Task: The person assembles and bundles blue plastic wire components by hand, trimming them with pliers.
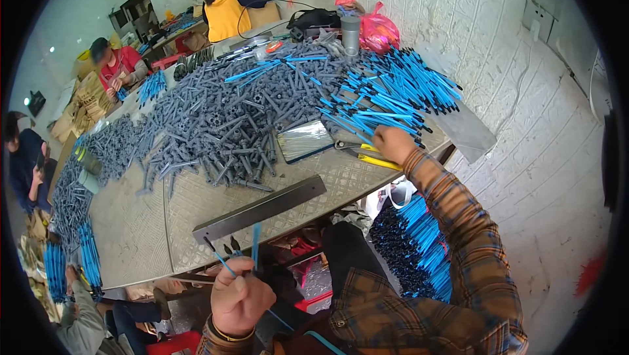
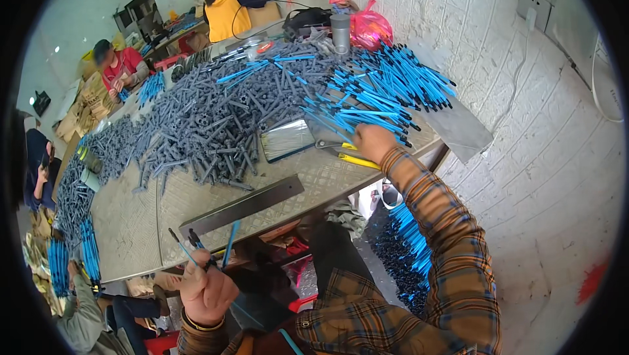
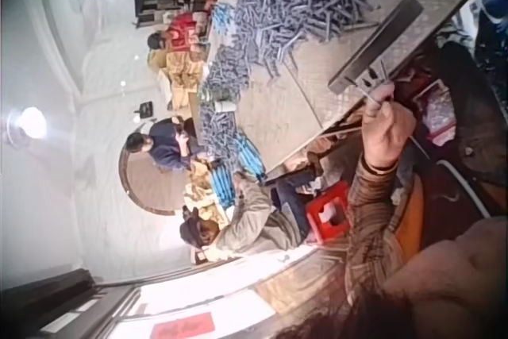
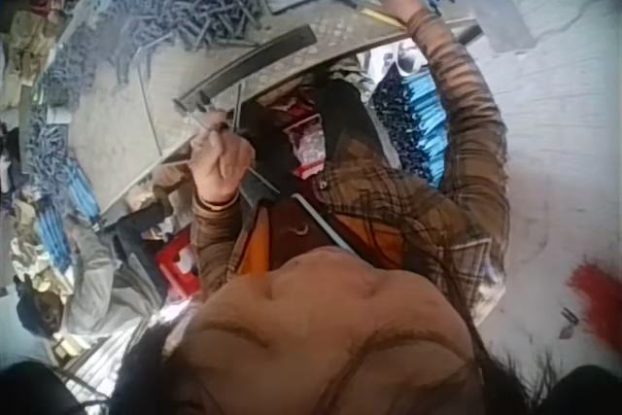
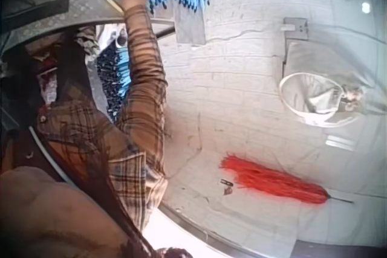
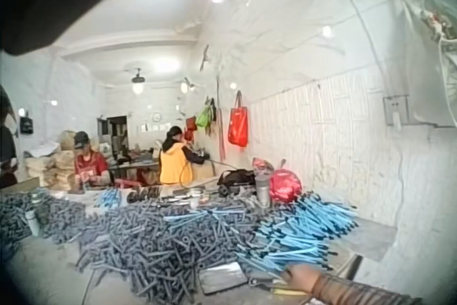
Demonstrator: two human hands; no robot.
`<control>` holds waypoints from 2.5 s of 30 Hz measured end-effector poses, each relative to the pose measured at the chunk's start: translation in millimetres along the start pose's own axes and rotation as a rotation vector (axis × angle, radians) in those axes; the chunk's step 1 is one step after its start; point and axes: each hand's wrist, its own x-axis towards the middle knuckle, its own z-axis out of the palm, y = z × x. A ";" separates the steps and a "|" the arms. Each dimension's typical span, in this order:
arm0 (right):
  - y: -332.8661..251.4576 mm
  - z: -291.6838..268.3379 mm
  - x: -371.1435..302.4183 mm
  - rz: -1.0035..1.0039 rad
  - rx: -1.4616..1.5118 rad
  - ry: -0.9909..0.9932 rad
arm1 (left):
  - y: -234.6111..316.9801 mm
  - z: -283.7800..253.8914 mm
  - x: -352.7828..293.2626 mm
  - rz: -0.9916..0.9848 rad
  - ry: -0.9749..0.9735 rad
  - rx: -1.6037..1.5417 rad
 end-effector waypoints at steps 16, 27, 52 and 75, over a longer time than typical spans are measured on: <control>-142.3 -43.3 -152.0 -0.448 0.859 -0.200 | -21.6 29.6 62.7 0.622 0.592 0.664; -145.9 -49.4 -161.1 -0.571 0.616 0.048 | -31.3 54.8 26.2 0.898 0.504 1.009; 52.2 24.1 24.4 -0.180 -0.245 0.224 | -10.4 6.1 -28.1 -0.142 0.270 0.247; -148.6 -32.9 -134.6 -0.709 0.311 -0.127 | -32.5 -18.0 77.7 0.669 0.630 0.542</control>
